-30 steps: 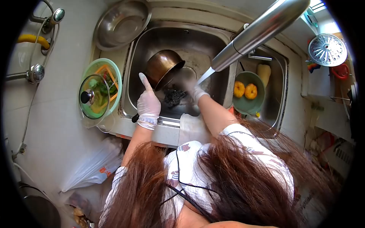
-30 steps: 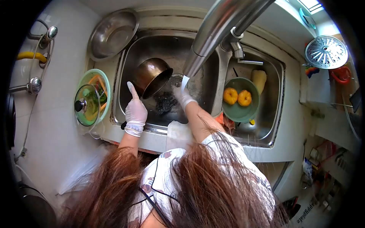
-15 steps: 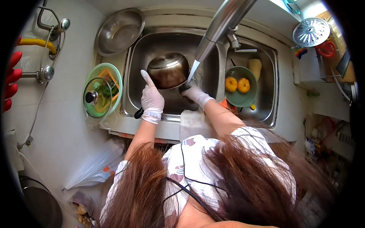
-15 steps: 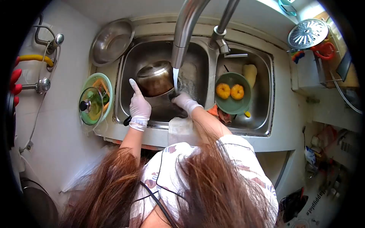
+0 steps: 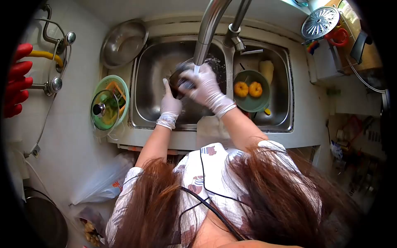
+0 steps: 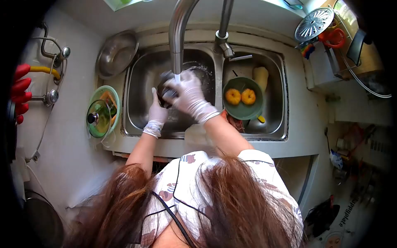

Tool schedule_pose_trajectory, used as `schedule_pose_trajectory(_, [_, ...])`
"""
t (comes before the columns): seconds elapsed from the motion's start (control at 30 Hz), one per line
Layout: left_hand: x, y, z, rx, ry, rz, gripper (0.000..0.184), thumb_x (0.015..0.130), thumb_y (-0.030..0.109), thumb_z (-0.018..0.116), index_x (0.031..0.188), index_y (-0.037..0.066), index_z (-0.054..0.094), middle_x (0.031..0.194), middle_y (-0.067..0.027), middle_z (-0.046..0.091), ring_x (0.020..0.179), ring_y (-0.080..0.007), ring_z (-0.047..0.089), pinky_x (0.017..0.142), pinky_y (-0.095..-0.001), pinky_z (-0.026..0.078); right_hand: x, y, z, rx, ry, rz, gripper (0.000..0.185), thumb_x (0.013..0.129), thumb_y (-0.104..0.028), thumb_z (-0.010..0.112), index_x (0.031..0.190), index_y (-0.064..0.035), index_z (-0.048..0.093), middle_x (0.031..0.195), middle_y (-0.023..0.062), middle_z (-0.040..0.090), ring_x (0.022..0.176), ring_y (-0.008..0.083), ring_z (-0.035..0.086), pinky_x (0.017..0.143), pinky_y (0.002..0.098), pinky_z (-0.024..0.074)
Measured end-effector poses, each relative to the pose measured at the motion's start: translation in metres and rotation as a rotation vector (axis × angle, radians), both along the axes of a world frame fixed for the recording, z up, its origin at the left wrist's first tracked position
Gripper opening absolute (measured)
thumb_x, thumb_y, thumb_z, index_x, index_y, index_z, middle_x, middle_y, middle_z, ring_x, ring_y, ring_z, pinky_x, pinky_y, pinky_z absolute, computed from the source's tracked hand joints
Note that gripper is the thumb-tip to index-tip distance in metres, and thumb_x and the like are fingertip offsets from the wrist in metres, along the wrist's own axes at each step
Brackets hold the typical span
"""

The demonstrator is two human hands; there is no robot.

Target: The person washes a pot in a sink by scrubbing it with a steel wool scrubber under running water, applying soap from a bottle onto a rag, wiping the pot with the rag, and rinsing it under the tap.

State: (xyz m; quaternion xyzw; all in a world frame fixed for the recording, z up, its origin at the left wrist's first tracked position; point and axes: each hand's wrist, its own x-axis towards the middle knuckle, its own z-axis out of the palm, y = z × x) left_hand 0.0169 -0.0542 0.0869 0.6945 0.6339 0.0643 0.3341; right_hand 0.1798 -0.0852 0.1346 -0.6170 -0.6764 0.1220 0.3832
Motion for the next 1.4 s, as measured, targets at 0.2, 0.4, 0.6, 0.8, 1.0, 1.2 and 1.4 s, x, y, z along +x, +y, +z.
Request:
schedule_pose_trajectory(0.2, [-0.019, -0.012, -0.017, 0.038, -0.370, 0.049, 0.093, 0.075, -0.006, 0.054, 0.148, 0.015, 0.000, 0.121, -0.0251, 0.056, 0.110, -0.0335, 0.057, 0.092, -0.0337, 0.044, -0.010, 0.023, -0.021, -0.006, 0.203, -0.051, 0.028, 0.072, -0.033, 0.070, 0.092, -0.0137, 0.067, 0.099, 0.0047, 0.062, 0.095, 0.0257, 0.058, 0.084, 0.0460, 0.0428])
schedule_pose_trajectory(0.4, [-0.046, -0.008, -0.014, 0.111, -0.264, 0.050, 0.095, 0.073, -0.009, 0.049, 0.148, 0.020, -0.001, 0.112, -0.0281, 0.059, 0.104, -0.0402, 0.058, 0.088, -0.0366, 0.046, 0.000, 0.042, -0.021, -0.134, 0.541, -0.095, 0.022, 0.077, -0.025, 0.067, 0.093, -0.0102, 0.067, 0.090, 0.0098, 0.067, 0.082, 0.0271, 0.063, 0.076, 0.0365, 0.0499])
schedule_pose_trajectory(0.6, [-0.053, -0.018, -0.041, 0.225, -0.290, -0.001, 0.095, 0.070, -0.014, 0.048, 0.149, 0.023, 0.012, 0.106, -0.0186, 0.062, 0.078, -0.0280, 0.064, 0.068, -0.0322, 0.050, -0.007, 0.041, -0.042, -0.006, 0.316, 0.009, 0.026, 0.073, -0.030, 0.071, 0.093, -0.0135, 0.068, 0.093, 0.0088, 0.064, 0.089, 0.0267, 0.061, 0.078, 0.0366, 0.0476])
schedule_pose_trajectory(0.8, [-0.043, -0.021, 0.016, -0.879, -0.782, 0.426, 0.055, 0.072, -0.009, 0.050, 0.122, 0.012, 0.039, 0.074, -0.0066, 0.051, 0.049, -0.0105, 0.041, 0.038, -0.0230, 0.029, 0.031, 0.047, -0.080, -0.530, 1.452, -0.402, 0.029, 0.087, -0.026, 0.063, 0.106, -0.0049, 0.062, 0.091, 0.0054, 0.065, 0.083, 0.0160, 0.059, 0.077, 0.0321, 0.0486])
schedule_pose_trajectory(1.0, [-0.036, -0.017, 0.011, -0.975, -0.508, 0.400, 0.020, 0.090, 0.030, 0.055, 0.083, 0.015, 0.043, 0.053, 0.0042, 0.034, 0.040, -0.0081, 0.030, 0.037, -0.0238, 0.021, 0.029, 0.021, -0.073, -0.432, 1.695, -0.492, 0.027, 0.086, -0.022, 0.062, 0.105, -0.0041, 0.061, 0.095, 0.0072, 0.065, 0.085, 0.0204, 0.062, 0.079, 0.0355, 0.0503])
schedule_pose_trajectory(1.2, [-0.011, -0.014, -0.004, -1.176, -0.837, 0.598, 0.022, 0.093, 0.027, 0.044, 0.076, 0.016, 0.036, 0.049, 0.0044, 0.025, 0.038, -0.0080, 0.025, 0.035, -0.0238, 0.018, 0.040, 0.012, -0.071, -0.289, 1.983, -0.401, 0.020, 0.086, -0.015, 0.061, 0.103, -0.0041, 0.062, 0.100, 0.0074, 0.065, 0.086, 0.0200, 0.063, 0.078, 0.0336, 0.0509])
schedule_pose_trajectory(1.4, [-0.003, -0.010, 0.001, -1.369, -0.961, 0.617, 0.019, 0.093, 0.025, 0.043, 0.077, 0.016, 0.035, 0.050, 0.0056, 0.022, 0.039, -0.0072, 0.024, 0.035, -0.0226, 0.017, 0.010, -0.019, -0.001, 0.102, 0.354, -0.396, 0.041, 0.069, -0.016, 0.071, 0.108, -0.0077, 0.059, 0.118, 0.0109, 0.056, 0.109, 0.0290, 0.051, 0.098, 0.0394, 0.0377])
